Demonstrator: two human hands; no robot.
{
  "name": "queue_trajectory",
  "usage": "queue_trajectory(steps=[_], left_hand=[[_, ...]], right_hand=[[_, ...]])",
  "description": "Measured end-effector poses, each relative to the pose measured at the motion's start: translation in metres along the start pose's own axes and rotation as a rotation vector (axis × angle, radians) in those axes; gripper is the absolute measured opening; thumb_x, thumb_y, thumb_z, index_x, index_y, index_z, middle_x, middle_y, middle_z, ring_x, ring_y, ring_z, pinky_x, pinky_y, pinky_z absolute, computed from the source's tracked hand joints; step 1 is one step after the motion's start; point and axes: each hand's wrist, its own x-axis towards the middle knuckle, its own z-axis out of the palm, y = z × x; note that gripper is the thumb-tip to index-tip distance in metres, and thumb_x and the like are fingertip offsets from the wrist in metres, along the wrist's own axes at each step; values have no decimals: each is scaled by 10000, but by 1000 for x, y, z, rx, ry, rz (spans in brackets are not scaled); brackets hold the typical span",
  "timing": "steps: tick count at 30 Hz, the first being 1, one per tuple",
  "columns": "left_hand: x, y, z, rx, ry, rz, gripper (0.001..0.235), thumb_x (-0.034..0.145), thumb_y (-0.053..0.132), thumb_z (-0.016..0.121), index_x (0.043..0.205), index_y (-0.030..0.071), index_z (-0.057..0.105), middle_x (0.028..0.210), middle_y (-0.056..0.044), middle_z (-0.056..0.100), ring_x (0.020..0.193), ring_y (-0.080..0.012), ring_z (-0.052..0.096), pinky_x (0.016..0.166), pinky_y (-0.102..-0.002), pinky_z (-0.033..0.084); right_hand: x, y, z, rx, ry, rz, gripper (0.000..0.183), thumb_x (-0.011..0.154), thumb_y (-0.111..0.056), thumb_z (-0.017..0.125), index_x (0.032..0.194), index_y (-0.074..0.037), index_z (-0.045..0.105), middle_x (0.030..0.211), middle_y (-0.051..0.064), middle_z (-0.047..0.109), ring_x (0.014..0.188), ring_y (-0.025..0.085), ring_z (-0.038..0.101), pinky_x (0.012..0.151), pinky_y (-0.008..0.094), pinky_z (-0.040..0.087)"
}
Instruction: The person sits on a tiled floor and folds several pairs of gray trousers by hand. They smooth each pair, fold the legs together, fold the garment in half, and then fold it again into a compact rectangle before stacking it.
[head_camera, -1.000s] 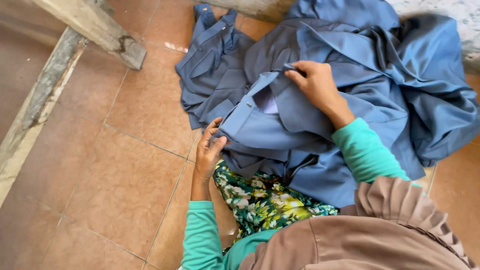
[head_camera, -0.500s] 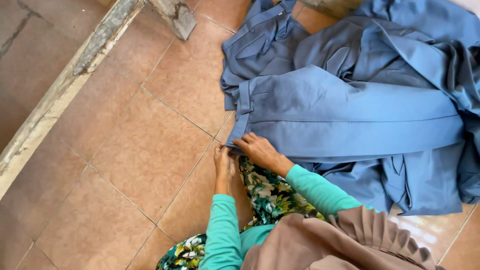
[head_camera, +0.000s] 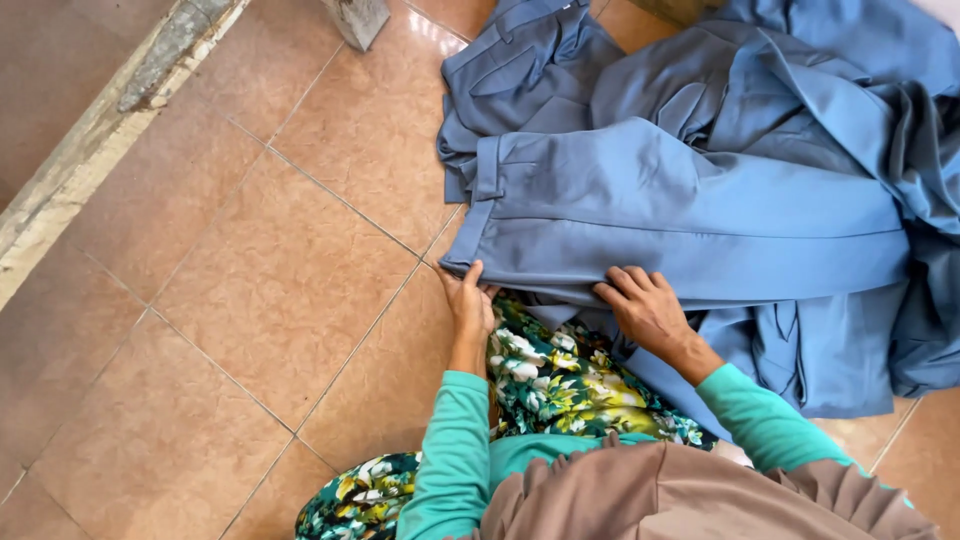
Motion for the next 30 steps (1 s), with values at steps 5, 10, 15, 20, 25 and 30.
queue_trajectory(steps=[5,10,15,20,25,30], left_hand=[[0,41,14,-29,-43,149,944,1010,89,622,1581,542,22,1659,-147,140,1326,-544,462,998,-709,447],[27,51,-16,-76,-42,238,946,1020,43,588,1607,493,-1,1663,-181,136,1375,-548,398,1024,-732,401],[59,45,-69,-90,84,240,931,1041,61,583,1611,495,-13,1677,-155,138,1439,-508,340,1090,-751,264],[57,57,-102,-69,302,235,907,1024,72,599,1641,407,25,1692,-161,111,1492,-506,215,1109,-771,144],[91,38,-200,-74,558,241,841,1007,112,646,1652,269,128,1665,-213,197,1497,-468,254,1100,-759,206],[73,49,-292,128,937,228,710,958,278,729,1555,140,369,1475,-280,462,1364,-419,497,1123,-559,407]], right_hand=[[-9,-15,1,-42,-24,134,327,1008,-485,535,1121,-215,681,1289,33,631,1201,223,578,863,374,441],[19,-25,65,-12,-53,194,167,983,-255,612,1079,-156,707,1236,15,663,1164,221,609,744,354,489],[63,-37,148,78,-93,278,171,942,-159,577,1001,-150,738,1069,-23,695,1073,211,646,660,341,533],[98,-56,230,106,-285,242,159,896,-138,618,968,-138,759,1076,-37,663,1104,216,631,702,354,592],[130,-127,283,28,-292,57,160,847,-123,637,886,-184,780,945,-54,681,1032,150,667,713,286,601],[141,-226,326,71,-239,-156,225,897,-123,606,857,-259,780,955,-119,694,1033,86,668,831,182,571]])
